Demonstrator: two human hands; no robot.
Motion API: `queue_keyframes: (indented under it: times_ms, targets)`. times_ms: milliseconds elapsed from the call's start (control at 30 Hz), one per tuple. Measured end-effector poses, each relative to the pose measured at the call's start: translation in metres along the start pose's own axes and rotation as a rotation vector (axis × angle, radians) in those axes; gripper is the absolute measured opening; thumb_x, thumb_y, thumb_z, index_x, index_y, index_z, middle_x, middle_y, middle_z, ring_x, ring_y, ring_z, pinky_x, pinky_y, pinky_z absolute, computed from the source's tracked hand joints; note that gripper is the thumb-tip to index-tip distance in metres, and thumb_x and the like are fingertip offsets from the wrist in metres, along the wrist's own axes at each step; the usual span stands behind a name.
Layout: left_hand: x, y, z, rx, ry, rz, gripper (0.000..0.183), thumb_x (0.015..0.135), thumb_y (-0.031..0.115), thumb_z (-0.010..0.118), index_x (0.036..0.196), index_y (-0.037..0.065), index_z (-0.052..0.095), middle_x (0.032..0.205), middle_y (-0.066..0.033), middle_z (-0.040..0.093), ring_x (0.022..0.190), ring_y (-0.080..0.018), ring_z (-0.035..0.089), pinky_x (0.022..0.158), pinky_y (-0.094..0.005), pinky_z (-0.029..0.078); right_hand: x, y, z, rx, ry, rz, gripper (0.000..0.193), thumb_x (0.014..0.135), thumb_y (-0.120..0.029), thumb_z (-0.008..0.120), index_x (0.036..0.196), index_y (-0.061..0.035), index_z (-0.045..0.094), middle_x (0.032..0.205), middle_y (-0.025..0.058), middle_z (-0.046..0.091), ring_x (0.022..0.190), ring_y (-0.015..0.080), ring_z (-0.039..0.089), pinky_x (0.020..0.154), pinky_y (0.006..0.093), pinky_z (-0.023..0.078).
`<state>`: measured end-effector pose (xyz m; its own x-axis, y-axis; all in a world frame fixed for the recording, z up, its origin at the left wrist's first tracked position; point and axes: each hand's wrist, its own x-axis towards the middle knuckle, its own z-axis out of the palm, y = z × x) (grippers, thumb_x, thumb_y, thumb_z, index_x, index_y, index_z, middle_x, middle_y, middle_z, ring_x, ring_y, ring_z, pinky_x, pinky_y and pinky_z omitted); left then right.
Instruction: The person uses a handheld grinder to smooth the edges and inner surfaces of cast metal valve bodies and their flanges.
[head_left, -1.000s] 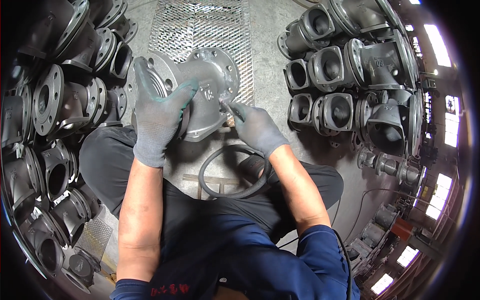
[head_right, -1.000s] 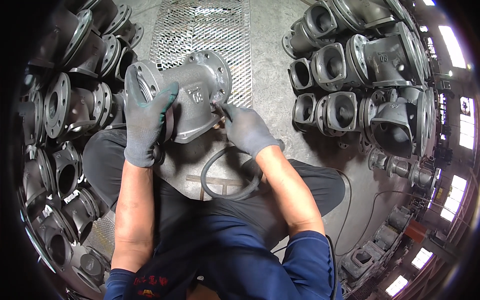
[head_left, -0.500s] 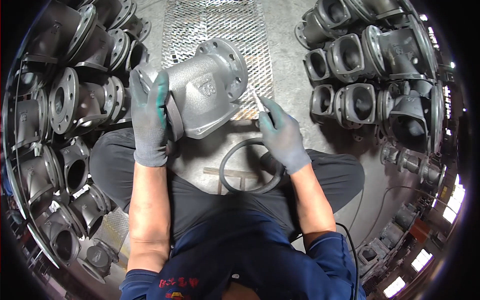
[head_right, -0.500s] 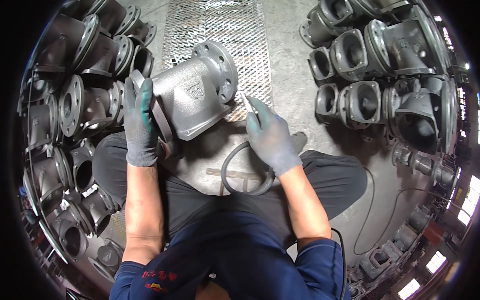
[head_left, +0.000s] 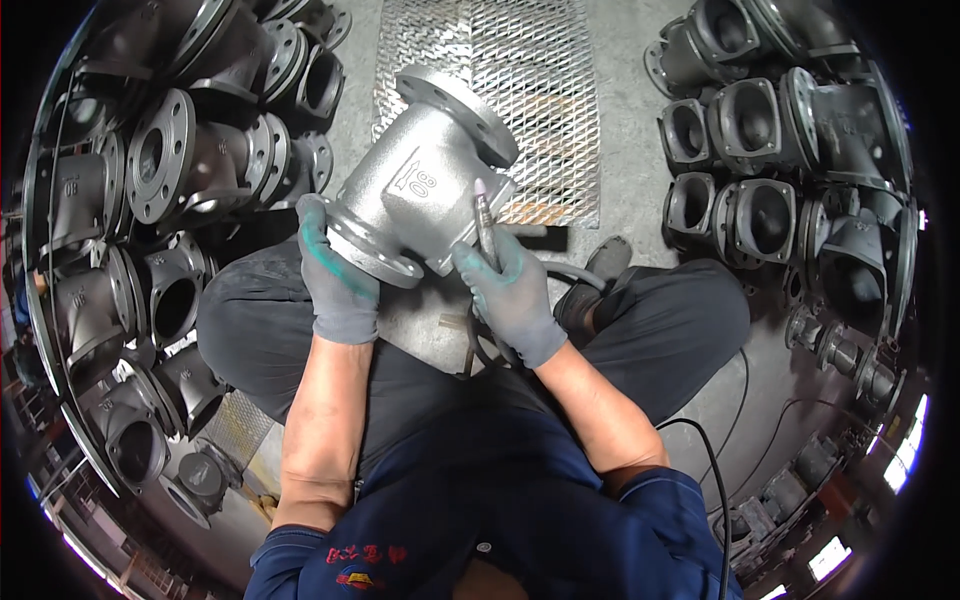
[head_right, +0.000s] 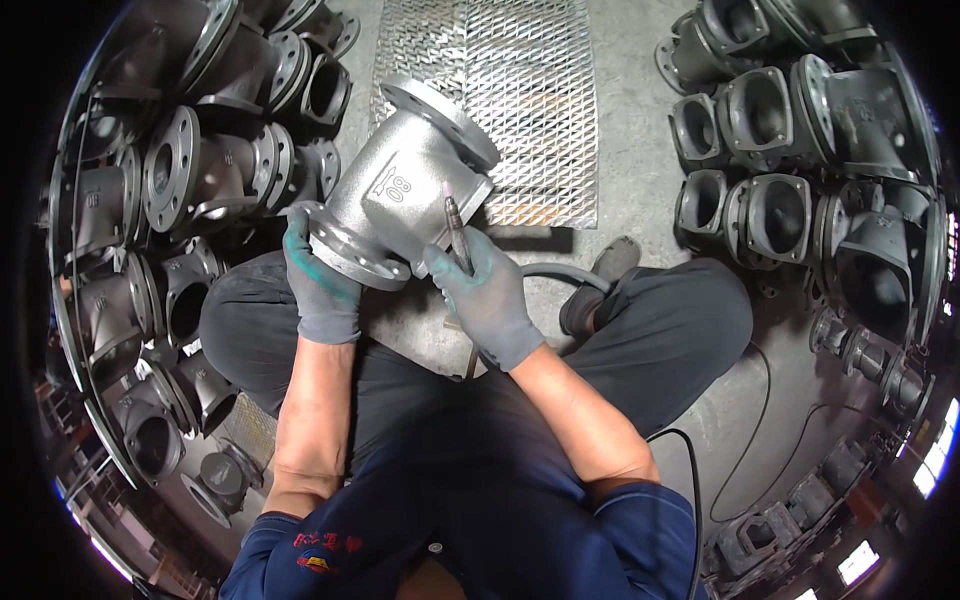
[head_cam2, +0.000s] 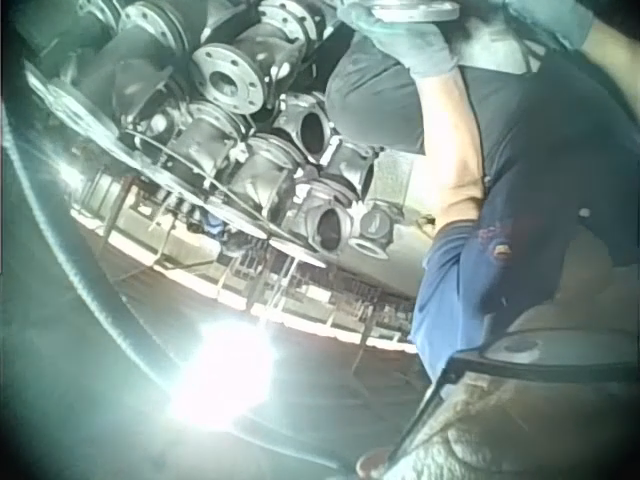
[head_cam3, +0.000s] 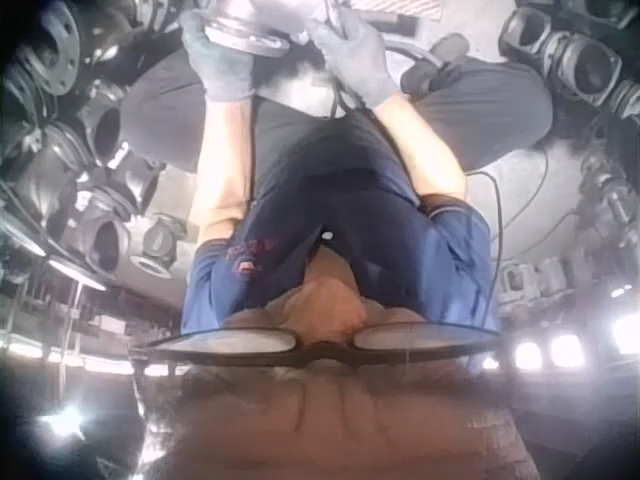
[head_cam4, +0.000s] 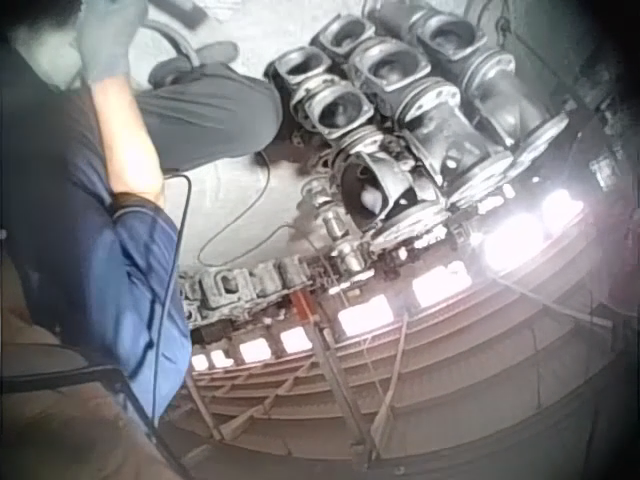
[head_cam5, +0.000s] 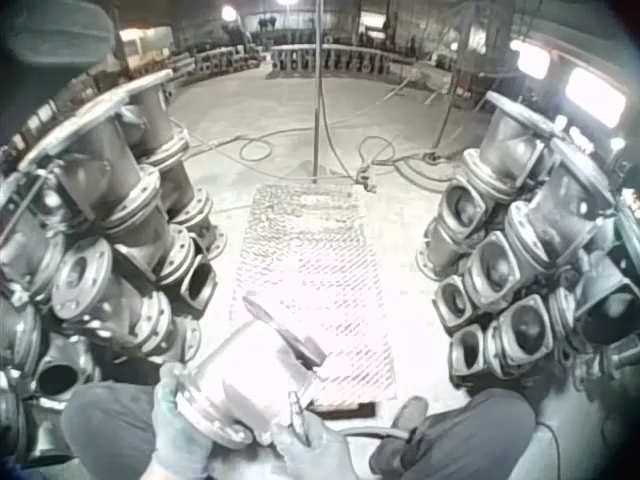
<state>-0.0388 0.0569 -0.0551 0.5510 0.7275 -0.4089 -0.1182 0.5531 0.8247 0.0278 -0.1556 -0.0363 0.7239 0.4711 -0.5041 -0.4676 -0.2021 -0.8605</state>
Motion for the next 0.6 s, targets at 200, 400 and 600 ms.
queue_keyframes:
  times_ms: [200, 400, 600]
  targets:
    - [0.010, 0.004, -0.003, -0.096, 0.010, -0.067, 0.033, 0.116, 0.031, 0.049, 0.114, 0.004, 0.068, 0.116, -0.0094, 0.071, 0.113, -0.0235, 0.068, 0.106, -0.0405, 0.055, 0.009, 0.014, 0.005, 0.052, -0.017, -0.011, 0.026, 0.108, -0.024, 0.076, 0.116, -0.0004, 0.071, 0.082, 0.0034, 0.067, 0.072, 0.0127, 0.062, 0.067, 0.0328, 0.053]
    - [0.005, 0.008, 0.000, -0.078, 0.000, -0.059, 0.037, 0.115, 0.031, 0.049, 0.127, 0.002, 0.069, 0.126, -0.0104, 0.072, 0.121, -0.0242, 0.069, 0.111, -0.0410, 0.055, 0.012, 0.016, 0.002, -0.123, -0.036, -0.044, 0.022, 0.109, -0.018, 0.074, 0.119, -0.0001, 0.067, 0.081, 0.0072, 0.069, 0.067, 0.0136, 0.063, 0.062, 0.0324, 0.052]
    - [0.005, 0.004, -0.002, 0.031, -0.007, 0.000, 0.038, 0.116, 0.032, 0.048, 0.129, 0.002, 0.068, 0.128, -0.0109, 0.072, 0.121, -0.0245, 0.069, 0.110, -0.0420, 0.056, 0.014, 0.016, -0.010, 0.006, -0.144, -0.009, 0.034, 0.107, -0.019, 0.077, 0.132, -0.0008, 0.065, 0.093, 0.0102, 0.074, 0.078, 0.0140, 0.067, 0.070, 0.0327, 0.055]
